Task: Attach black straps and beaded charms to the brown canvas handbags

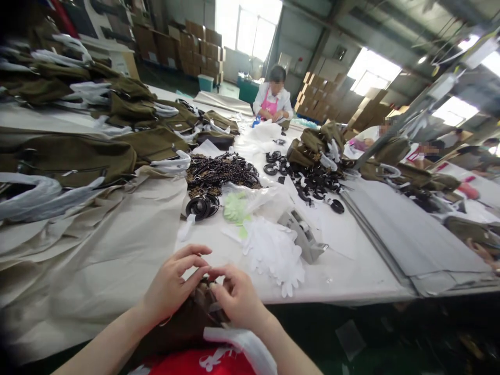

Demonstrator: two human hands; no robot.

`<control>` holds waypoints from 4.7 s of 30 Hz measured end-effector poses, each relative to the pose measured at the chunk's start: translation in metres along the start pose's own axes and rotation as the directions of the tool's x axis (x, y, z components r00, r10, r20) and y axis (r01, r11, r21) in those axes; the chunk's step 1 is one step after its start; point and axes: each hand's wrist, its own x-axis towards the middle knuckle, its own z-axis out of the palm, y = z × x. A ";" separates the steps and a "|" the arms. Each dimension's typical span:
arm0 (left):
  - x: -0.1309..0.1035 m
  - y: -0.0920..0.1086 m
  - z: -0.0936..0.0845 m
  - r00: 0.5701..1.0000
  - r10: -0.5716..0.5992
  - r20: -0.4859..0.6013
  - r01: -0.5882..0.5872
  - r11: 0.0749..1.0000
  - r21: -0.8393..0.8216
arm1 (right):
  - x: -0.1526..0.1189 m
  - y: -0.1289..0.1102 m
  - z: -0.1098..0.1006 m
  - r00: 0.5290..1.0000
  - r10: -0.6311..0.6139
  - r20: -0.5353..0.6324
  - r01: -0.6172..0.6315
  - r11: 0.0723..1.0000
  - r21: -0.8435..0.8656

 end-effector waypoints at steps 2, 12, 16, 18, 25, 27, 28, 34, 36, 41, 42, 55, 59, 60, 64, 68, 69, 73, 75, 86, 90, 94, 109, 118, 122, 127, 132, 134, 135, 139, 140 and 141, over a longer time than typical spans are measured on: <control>0.004 0.000 0.000 0.999 -0.038 -0.014 0.037 0.998 -0.054 | 0.003 0.001 0.003 0.996 0.076 0.051 -0.085 0.972 0.218; -0.001 -0.001 0.009 0.992 -0.123 -0.038 0.115 0.977 -0.178 | 0.009 0.015 0.014 0.962 0.242 0.126 -0.265 0.715 0.647; -0.005 -0.002 0.013 0.989 -0.121 -0.085 0.106 0.981 -0.161 | 0.009 0.013 0.016 0.967 0.234 0.102 -0.241 0.703 0.670; -0.005 -0.002 0.015 0.986 -0.111 -0.120 0.091 0.983 -0.162 | 0.010 0.012 0.016 0.967 0.240 0.085 -0.234 0.701 0.674; 0.005 0.027 0.015 0.968 -0.088 -0.234 0.024 0.965 -0.262 | 0.006 -0.010 0.007 0.974 0.226 0.015 -0.176 0.715 0.677; 0.008 0.034 0.017 0.969 -0.088 -0.233 0.011 0.950 -0.311 | 0.003 -0.014 0.002 0.975 0.224 -0.008 -0.161 0.727 0.667; 0.009 0.036 0.019 0.969 -0.095 -0.227 0.014 0.942 -0.335 | 0.001 -0.014 0.000 0.973 0.228 -0.021 -0.157 0.731 0.664; 0.012 0.024 0.033 0.962 -0.229 -0.147 0.140 0.880 -0.454 | 0.004 0.001 -0.009 0.956 0.292 -0.037 -0.212 0.770 0.602; 0.012 0.021 0.034 0.961 -0.245 -0.127 0.161 0.873 -0.459 | 0.006 0.004 -0.009 0.956 0.289 -0.036 -0.217 0.789 0.575; 0.015 0.018 0.034 0.966 -0.237 -0.102 0.175 0.892 -0.416 | 0.010 0.006 -0.012 0.959 0.279 -0.051 -0.207 0.812 0.546; 0.016 0.018 0.034 0.968 -0.231 -0.099 0.173 0.899 -0.403 | 0.011 0.006 -0.013 0.959 0.279 -0.054 -0.205 0.810 0.549; 0.051 -0.024 0.047 0.921 -0.351 0.167 0.388 0.858 -0.338 | 0.018 0.029 -0.024 0.919 0.388 -0.069 -0.173 0.554 0.814; 0.078 -0.051 0.058 0.927 -0.302 0.224 0.319 0.947 -0.041 | 0.018 0.036 -0.029 0.901 0.429 -0.058 -0.166 0.465 0.869; 0.083 -0.054 0.062 0.924 -0.293 0.245 0.307 0.951 -0.020 | 0.017 0.037 -0.029 0.900 0.432 -0.052 -0.168 0.457 0.874; 0.092 -0.046 0.069 0.908 -0.237 0.345 0.259 0.966 -0.018 | 0.015 0.035 -0.031 0.907 0.419 -0.048 -0.164 0.456 0.875; 0.092 -0.040 0.066 0.882 -0.206 0.425 0.198 0.978 0.063 | 0.013 0.031 -0.031 0.921 0.385 -0.058 -0.148 0.485 0.862; 0.091 -0.042 0.066 0.872 -0.212 0.442 0.181 0.977 0.113 | 0.013 0.031 -0.031 0.923 0.381 -0.058 -0.147 0.487 0.861; 0.087 -0.058 0.077 0.867 -0.243 0.434 0.114 0.946 0.303 | 0.012 0.031 -0.029 0.918 0.391 -0.058 -0.152 0.486 0.860; 0.088 -0.068 0.087 0.884 -0.232 0.405 0.084 0.933 0.351 | 0.011 0.032 -0.029 0.915 0.399 -0.061 -0.156 0.488 0.858; 0.091 -0.081 0.106 0.872 -0.172 0.458 -0.045 0.904 0.424 | 0.005 0.041 -0.036 0.906 0.418 -0.067 -0.147 0.459 0.876; 0.087 -0.078 0.101 0.865 -0.159 0.476 -0.062 0.908 0.415 | 0.005 0.040 -0.036 0.905 0.420 -0.065 -0.156 0.473 0.867; 0.083 -0.073 0.098 0.878 -0.145 0.456 -0.070 0.904 0.422 | 0.005 0.042 -0.035 0.909 0.412 -0.065 -0.161 0.490 0.857; 0.120 -0.097 0.031 0.957 -0.277 -0.087 0.273 0.760 0.590 | 0.007 0.054 -0.034 0.919 0.385 -0.083 -0.156 0.549 0.821; 0.100 -0.092 0.034 0.915 -0.400 0.051 0.294 0.751 0.591 | 0.007 0.041 -0.034 0.909 0.408 -0.088 -0.174 0.561 0.809; 0.089 -0.079 0.043 0.900 -0.395 0.183 0.260 0.825 0.502 | 0.006 0.040 -0.031 0.909 0.406 -0.091 -0.174 0.568 0.804; 0.069 -0.085 0.018 0.919 -0.387 0.074 0.317 0.838 0.444 | 0.004 0.040 -0.029 0.909 0.405 -0.101 -0.172 0.584 0.793; 0.035 -0.093 -0.005 0.903 -0.373 0.214 0.268 0.877 0.398 | 0.010 0.037 -0.022 0.910 0.403 -0.096 -0.197 0.624 0.756; 0.026 -0.094 -0.004 0.894 -0.366 0.258 0.255 0.890 0.378 | 0.013 0.032 -0.018 0.909 0.405 -0.098 -0.212 0.651 0.729; 0.024 -0.093 -0.003 0.889 -0.371 0.267 0.261 0.892 0.369 | 0.015 0.030 -0.016 0.911 0.399 -0.101 -0.215 0.670 0.710; 0.026 -0.083 0.011 0.858 -0.408 0.313 0.326 0.902 0.283 | 0.025 0.019 -0.007 0.939 0.326 -0.113 -0.209 0.799 0.563; 0.027 -0.079 0.015 0.845 -0.417 0.334 0.349 0.904 0.246 | 0.027 0.018 -0.005 0.946 0.304 -0.110 -0.209 0.834 0.510; 0.028 -0.076 0.019 0.831 -0.425 0.358 0.373 0.905 0.206 | 0.029 0.016 -0.003 0.951 0.289 -0.105 -0.211 0.862 0.460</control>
